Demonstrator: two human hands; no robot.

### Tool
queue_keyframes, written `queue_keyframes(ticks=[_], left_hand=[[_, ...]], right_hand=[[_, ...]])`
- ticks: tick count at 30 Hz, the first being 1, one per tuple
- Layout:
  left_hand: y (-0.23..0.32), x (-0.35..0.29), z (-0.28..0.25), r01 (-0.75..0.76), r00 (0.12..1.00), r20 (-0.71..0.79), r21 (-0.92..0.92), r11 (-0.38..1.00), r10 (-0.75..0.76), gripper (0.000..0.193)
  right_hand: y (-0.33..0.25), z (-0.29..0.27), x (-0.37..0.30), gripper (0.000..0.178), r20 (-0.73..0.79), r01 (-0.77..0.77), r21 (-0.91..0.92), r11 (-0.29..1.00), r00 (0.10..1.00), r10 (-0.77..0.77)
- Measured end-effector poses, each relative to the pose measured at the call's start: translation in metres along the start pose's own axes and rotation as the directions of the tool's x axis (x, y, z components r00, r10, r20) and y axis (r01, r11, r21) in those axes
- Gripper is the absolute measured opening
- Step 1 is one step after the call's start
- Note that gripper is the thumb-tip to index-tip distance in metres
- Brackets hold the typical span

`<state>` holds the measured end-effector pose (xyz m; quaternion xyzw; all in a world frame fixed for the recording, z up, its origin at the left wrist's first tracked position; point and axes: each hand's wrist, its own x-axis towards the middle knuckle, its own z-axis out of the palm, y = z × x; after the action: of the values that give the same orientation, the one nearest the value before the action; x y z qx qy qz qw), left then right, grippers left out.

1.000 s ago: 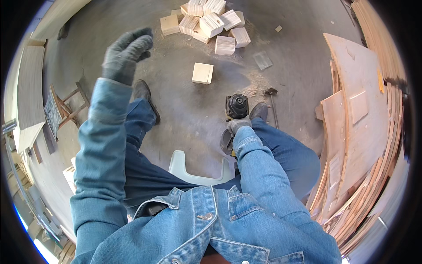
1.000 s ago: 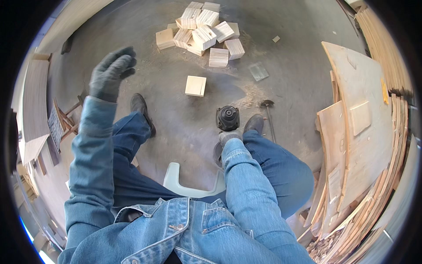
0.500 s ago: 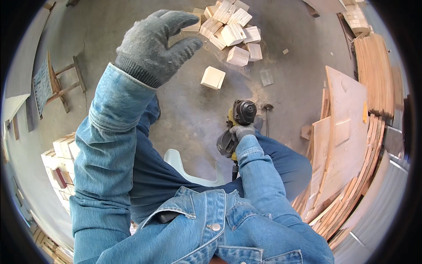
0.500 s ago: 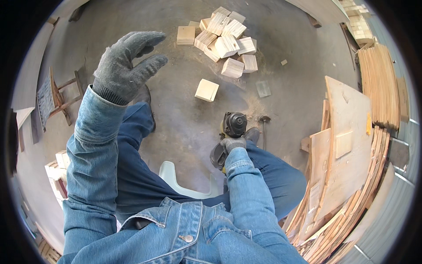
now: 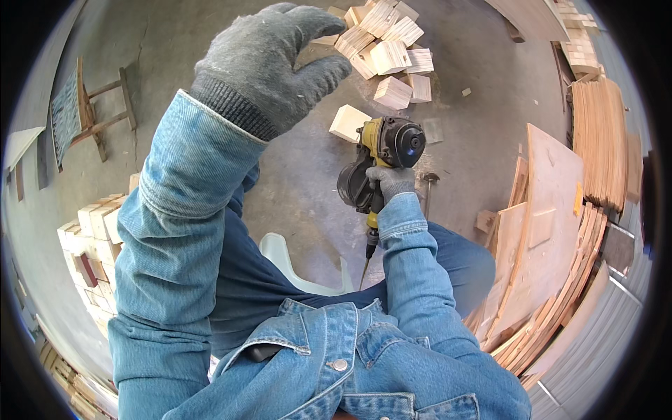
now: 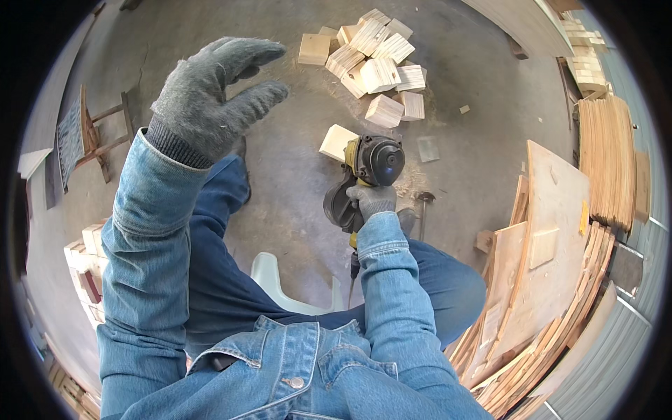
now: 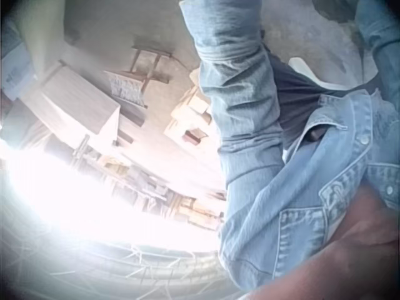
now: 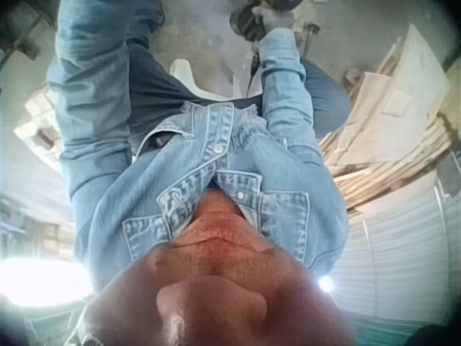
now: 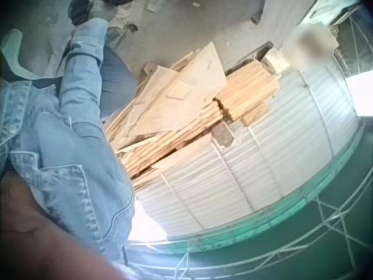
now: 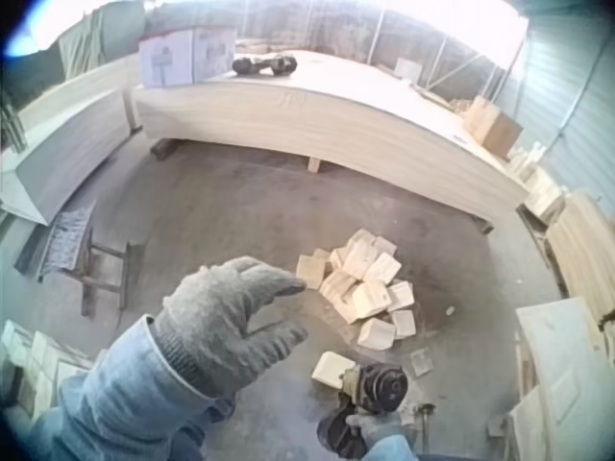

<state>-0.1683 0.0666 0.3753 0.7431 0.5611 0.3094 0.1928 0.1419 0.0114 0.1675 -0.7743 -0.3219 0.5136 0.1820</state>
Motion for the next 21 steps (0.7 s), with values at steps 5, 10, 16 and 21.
queue_keyframes(ticks=[5,10,16,21], left_hand=[[-0.003,0.000,0.001,-0.019,1.000,0.003,0.006,1.000,0.019,0.048],[0.000,-0.002,-0.005,-0.026,1.000,0.017,0.038,0.999,0.025,0.047],[-0.002,-0.001,0.003,-0.035,0.998,0.049,0.042,0.999,0.033,0.046],[0.007,0.004,0.009,-0.072,0.995,0.078,0.033,0.997,0.069,0.046]], right_hand=[[-0.003,0.013,0.015,0.016,0.042,0.021,-0.027,0.999,0.999,-0.020],[-0.007,0.023,0.022,0.011,0.059,0.067,-0.042,0.997,0.996,-0.065],[-0.020,0.012,0.036,0.013,0.105,0.012,-0.053,0.999,0.994,-0.006],[-0.011,-0.008,0.023,0.014,0.034,0.029,0.024,0.999,0.999,-0.030]])
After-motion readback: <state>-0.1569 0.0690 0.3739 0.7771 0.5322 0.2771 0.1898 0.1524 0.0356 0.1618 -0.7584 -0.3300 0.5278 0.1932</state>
